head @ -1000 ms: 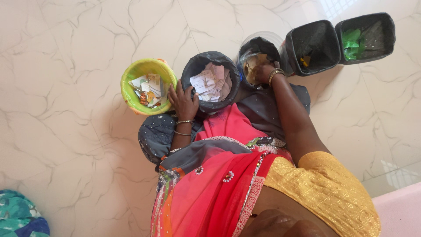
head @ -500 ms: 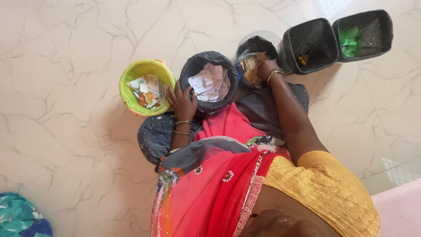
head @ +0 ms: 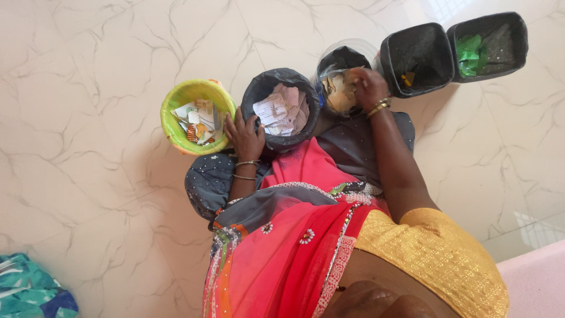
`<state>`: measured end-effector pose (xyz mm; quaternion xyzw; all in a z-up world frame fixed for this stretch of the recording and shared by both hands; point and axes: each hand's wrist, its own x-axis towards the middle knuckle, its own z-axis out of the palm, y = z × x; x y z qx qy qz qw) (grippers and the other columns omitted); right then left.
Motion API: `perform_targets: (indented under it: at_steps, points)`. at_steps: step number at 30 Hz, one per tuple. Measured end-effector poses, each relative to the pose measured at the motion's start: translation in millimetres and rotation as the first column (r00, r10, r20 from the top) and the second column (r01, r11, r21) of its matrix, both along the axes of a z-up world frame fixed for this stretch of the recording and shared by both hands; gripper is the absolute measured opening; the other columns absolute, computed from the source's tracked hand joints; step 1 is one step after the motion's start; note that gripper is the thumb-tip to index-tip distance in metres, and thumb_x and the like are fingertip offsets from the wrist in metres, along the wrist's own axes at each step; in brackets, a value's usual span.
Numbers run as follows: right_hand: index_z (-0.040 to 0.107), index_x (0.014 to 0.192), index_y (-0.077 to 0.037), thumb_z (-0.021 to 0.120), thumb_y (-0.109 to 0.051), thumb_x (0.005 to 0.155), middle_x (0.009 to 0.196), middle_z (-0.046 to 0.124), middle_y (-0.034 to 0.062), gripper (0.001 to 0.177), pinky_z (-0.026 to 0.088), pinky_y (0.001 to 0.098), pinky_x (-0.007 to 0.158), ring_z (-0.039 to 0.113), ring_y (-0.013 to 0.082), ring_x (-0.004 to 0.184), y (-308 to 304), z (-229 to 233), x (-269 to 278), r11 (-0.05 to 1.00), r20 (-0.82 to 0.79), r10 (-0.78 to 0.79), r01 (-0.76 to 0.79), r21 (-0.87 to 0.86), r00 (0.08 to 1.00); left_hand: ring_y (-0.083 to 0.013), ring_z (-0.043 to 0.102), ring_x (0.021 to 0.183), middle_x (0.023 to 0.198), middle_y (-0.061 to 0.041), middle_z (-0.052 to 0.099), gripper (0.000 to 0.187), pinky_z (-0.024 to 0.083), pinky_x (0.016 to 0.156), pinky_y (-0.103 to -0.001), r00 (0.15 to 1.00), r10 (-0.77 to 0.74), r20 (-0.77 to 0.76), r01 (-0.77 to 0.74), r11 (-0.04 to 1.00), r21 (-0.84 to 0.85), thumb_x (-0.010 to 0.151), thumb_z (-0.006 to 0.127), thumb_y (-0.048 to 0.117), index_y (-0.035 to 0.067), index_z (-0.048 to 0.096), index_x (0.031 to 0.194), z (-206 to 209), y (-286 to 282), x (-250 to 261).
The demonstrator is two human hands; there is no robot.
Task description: The person sits on the floor and sorts waste items by hand from a central container into several smaller bins. They handle green plastic pieces, paper scraps, and other small debris, placing each item into a designated bin.
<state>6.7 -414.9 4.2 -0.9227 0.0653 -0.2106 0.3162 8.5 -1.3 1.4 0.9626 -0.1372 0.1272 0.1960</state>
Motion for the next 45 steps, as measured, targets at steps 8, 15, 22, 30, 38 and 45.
perform_targets:
  at_steps: [8,15,22,30,38,45]
  points:
    - [0.072,0.102,-0.015,0.070,-0.001,0.088,0.120,0.070,0.0116,0.020,0.048,0.0472,0.100,0.059,0.0358,0.117,-36.3,32.9,-13.5,0.855,0.554,-0.253,0.451,-0.257,0.793,-0.0491,0.025,0.149,0.158,-0.020,0.043,0.035,0.018,0.120,-0.065,1.000,-0.001,-0.010,0.001,1.000,-0.001,0.087,0.072,0.032,0.015,0.073,0.118,2.0,-0.6,0.6]
    - [0.074,0.113,-0.018,0.072,-0.018,0.091,0.123,0.068,0.0108,0.022,0.043,0.0519,0.112,0.056,0.0343,0.129,-4.8,-36.9,5.6,0.951,-0.186,0.117,-0.164,-0.264,0.976,-0.0488,0.025,0.150,0.159,-0.019,0.043,0.035,0.018,0.121,-0.065,1.000,0.007,-0.008,-0.006,1.000,0.017,0.087,0.072,0.032,0.015,0.073,0.118,-0.9,-1.4,0.9]
    - [0.070,0.126,-0.026,0.076,-0.037,0.080,0.148,0.053,0.0070,0.048,0.033,0.0555,0.115,0.039,0.0363,0.142,12.8,-34.5,17.0,0.871,-0.736,0.056,-0.394,-0.294,0.674,-0.0493,0.025,0.150,0.159,-0.020,0.042,0.036,0.018,0.121,-0.065,1.000,0.002,0.000,-0.002,1.000,0.006,0.087,0.072,0.033,0.015,0.073,0.118,-1.8,-0.4,0.4]
    - [0.045,0.148,-0.029,0.083,-0.039,0.068,0.153,0.045,0.0104,0.089,0.034,0.0529,0.112,0.040,0.0408,0.137,4.5,-50.5,20.8,0.921,-0.759,0.146,-0.368,-0.130,0.634,-0.0485,0.025,0.150,0.159,-0.019,0.043,0.036,0.018,0.121,-0.065,1.000,0.000,-0.004,0.000,1.000,0.019,0.087,0.073,0.033,0.015,0.073,0.118,-1.9,0.1,0.7]
    - [0.050,0.149,-0.030,0.081,-0.031,0.072,0.156,0.042,0.0075,0.083,0.033,0.0564,0.115,0.036,0.0407,0.144,10.3,-46.0,21.1,0.907,-0.754,0.157,-0.396,-0.146,0.638,-0.0475,0.026,0.149,0.158,-0.019,0.043,0.036,0.019,0.121,-0.064,1.000,0.006,0.009,-0.007,0.999,0.034,0.087,0.073,0.033,0.016,0.073,0.118,-3.4,0.3,1.3]
    - [0.069,0.126,-0.021,0.075,-0.034,0.080,0.143,0.056,0.0095,0.048,0.039,0.0536,0.112,0.045,0.0367,0.138,0.9,-72.6,24.4,0.889,-0.723,0.119,-0.398,-0.228,0.680,-0.0476,0.026,0.149,0.158,-0.019,0.043,0.036,0.019,0.120,-0.065,1.000,0.006,-0.002,-0.006,1.000,0.012,0.087,0.073,0.034,0.015,0.073,0.118,-0.1,0.1,2.4]
